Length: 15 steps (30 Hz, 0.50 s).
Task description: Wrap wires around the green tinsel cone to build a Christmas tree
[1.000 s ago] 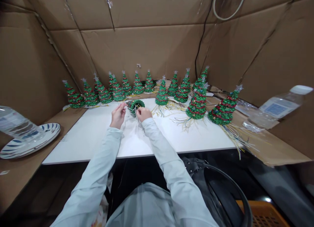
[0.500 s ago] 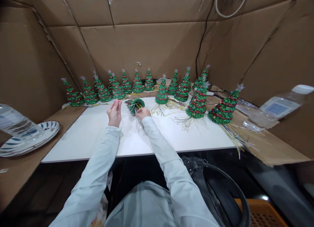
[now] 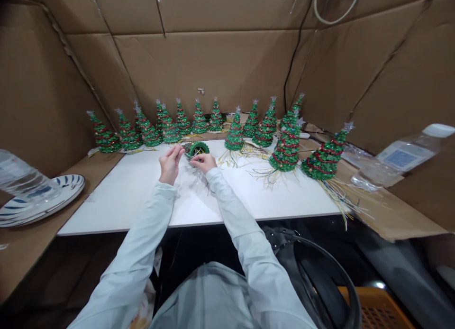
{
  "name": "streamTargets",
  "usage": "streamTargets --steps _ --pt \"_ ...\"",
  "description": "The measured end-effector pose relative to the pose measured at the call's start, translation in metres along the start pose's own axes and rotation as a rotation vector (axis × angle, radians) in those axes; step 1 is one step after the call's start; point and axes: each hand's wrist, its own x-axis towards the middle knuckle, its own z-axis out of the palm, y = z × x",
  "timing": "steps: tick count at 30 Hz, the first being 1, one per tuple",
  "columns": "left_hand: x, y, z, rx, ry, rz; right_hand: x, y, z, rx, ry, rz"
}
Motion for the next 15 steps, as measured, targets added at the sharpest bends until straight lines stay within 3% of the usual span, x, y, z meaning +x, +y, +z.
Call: streamTargets --steps 4,7,11,15 --pt "0.000 -0.003 0.000 0.016 -0.016 -0.003 -0.001 0.000 -0.001 -0.333 -0.065 -0.091" --pt "0.001 -0.002 -0.001 0.003 0.012 0.001 0.001 0.007 -0.007 -0.492 -0.068 -0.022" --pt "0.002 -0.001 -0.001 -0.004 0.019 0.005 0.002 0.010 -0.010 -0.525 -0.062 0.064" --pt "0.001 -0.002 0.000 0.018 0.005 0.004 -0.002 0.003 0.002 -0.615 -0.058 0.115"
